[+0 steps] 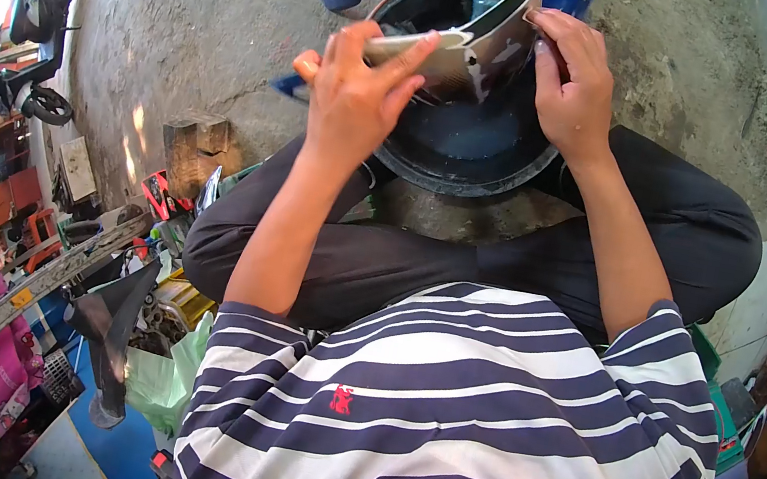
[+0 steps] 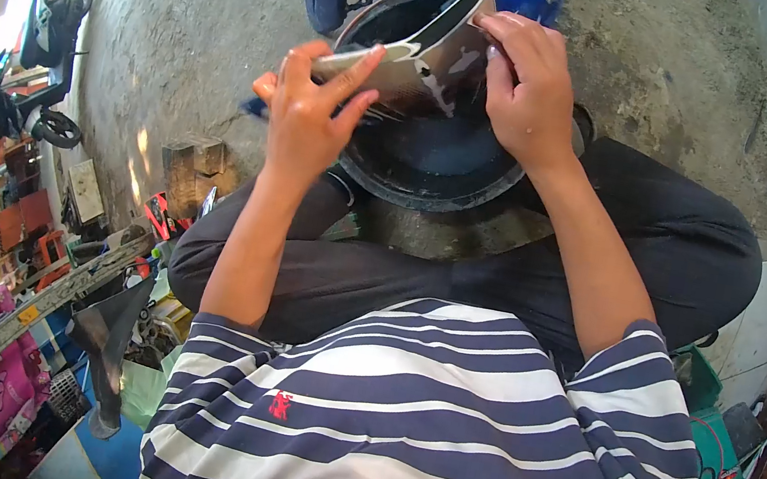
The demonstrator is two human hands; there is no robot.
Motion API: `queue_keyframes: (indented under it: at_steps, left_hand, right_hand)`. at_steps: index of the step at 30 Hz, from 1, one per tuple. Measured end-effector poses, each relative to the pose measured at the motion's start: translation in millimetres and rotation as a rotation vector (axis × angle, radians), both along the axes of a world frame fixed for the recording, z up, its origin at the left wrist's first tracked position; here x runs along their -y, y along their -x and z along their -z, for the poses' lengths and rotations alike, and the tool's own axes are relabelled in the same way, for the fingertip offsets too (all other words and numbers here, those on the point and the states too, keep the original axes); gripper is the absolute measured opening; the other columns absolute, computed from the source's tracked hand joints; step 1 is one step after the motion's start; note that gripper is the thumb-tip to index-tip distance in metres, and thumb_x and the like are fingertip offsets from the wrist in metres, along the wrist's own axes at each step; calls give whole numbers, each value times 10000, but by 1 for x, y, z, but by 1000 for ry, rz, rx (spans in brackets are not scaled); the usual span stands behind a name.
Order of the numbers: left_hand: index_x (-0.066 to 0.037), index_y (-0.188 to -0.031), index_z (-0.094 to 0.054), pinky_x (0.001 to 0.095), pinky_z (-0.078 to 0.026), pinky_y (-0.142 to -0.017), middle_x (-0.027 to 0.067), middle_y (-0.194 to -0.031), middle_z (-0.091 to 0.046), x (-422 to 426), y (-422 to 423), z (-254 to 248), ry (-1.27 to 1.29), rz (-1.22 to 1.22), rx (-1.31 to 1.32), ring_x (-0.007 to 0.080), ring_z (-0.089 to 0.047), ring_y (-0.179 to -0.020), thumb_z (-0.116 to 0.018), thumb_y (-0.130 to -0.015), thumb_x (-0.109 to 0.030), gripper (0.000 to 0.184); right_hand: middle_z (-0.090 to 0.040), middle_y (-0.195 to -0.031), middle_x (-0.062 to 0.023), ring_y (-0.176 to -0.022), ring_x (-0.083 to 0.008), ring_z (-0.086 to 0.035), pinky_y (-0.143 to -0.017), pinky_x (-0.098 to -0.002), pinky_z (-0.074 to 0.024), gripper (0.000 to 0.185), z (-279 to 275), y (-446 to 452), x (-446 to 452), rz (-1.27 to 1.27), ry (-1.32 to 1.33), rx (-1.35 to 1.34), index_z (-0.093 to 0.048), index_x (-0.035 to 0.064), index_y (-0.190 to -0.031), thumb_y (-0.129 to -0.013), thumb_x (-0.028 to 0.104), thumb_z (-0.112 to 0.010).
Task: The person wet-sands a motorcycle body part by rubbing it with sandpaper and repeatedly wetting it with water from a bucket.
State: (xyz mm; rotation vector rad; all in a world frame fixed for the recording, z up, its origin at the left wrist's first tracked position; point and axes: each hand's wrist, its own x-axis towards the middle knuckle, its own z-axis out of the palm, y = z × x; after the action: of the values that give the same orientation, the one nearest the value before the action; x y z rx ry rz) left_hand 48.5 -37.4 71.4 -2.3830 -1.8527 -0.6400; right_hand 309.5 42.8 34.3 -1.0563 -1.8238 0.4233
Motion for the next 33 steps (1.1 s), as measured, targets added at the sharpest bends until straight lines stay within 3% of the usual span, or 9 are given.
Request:
queue_keyframes:
  at_steps: [6,9,13,14,17,21,22,26,33]
  left_hand:
    - [-264,-1479,-709,425,-357,-845,98,-1134,-600,34,-46,-15,99,-8,25,264,-613,-1032,-853,-871,-240,625]
    - [-261,-1477,-710,433,-433,-847,94,-1099,-597,43,-54,-7,191,20,185,275,-601,-1015,-896,-836,-196,671]
    - [-217,-1507,-677,468,-511,-988,157,-1398,-565,40,-35,-12,318,153,280,317,-597,-1049,-911,-806,-147,742]
    - [-217,-1504,-669,477,-492,-1049,166,-1572,-494,36,-25,-15,279,217,190,331,-604,-1167,-925,-793,-196,756]
    - [-222,-1506,-659,494,-462,-1087,166,-1631,-467,29,-12,-21,162,272,89,358,-584,-1288,-933,-780,-252,776]
    - [-212,-1297,-795,488,-445,-1077,55,-1514,-632,38,-10,-1,0,350,81,338,-565,-1360,-929,-751,-237,563]
    - [-219,-1163,-845,481,-448,-1049,-14,-1422,-712,43,-12,1,-51,335,57,303,-581,-1354,-878,-792,-196,373]
    - [-212,-1103,-858,466,-456,-1026,-45,-1369,-759,53,-16,-1,-26,333,-36,282,-615,-1320,-771,-875,-170,248]
    - [-186,-1104,-849,487,-467,-1054,-14,-1369,-761,55,-8,0,19,323,122,329,-605,-1322,-835,-834,-97,285]
  right_hand:
    - [-739,-1242,-103,-1143,-337,-664,-1005,-416,-539,329,-1,2,8,-20,15,10,-755,67,-1242,-934,-36,-703]
    - [-729,-1223,-104,-1134,-348,-654,-978,-427,-547,357,-4,4,19,-94,-14,48,-753,63,-1242,-907,-55,-713]
    - [-716,-1226,-105,-1145,-356,-646,-975,-439,-541,387,-5,13,46,-126,21,27,-751,61,-1245,-887,-81,-708]
    - [-711,-1240,-112,-1139,-361,-646,-980,-447,-537,394,-5,11,48,-111,25,31,-741,43,-1250,-880,-87,-706]
    - [-707,-1266,-124,-1144,-360,-648,-983,-451,-535,410,-2,14,57,-19,21,47,-733,27,-1256,-865,-95,-701]
    - [-707,-1289,-149,-1148,-382,-653,-1007,-466,-525,442,-3,22,83,-130,62,33,-735,28,-1287,-862,-80,-681]
    - [-705,-1296,-151,-1151,-389,-653,-1015,-469,-527,459,-1,19,83,-69,98,55,-736,33,-1299,-854,-68,-688]
    - [-705,-1285,-158,-1132,-390,-651,-1005,-466,-531,464,-5,24,89,-115,93,35,-734,26,-1292,-842,-75,-693]
    - [-705,-1274,-151,-1121,-389,-648,-995,-470,-531,450,-6,24,82,-109,72,64,-723,18,-1283,-846,-87,-692]
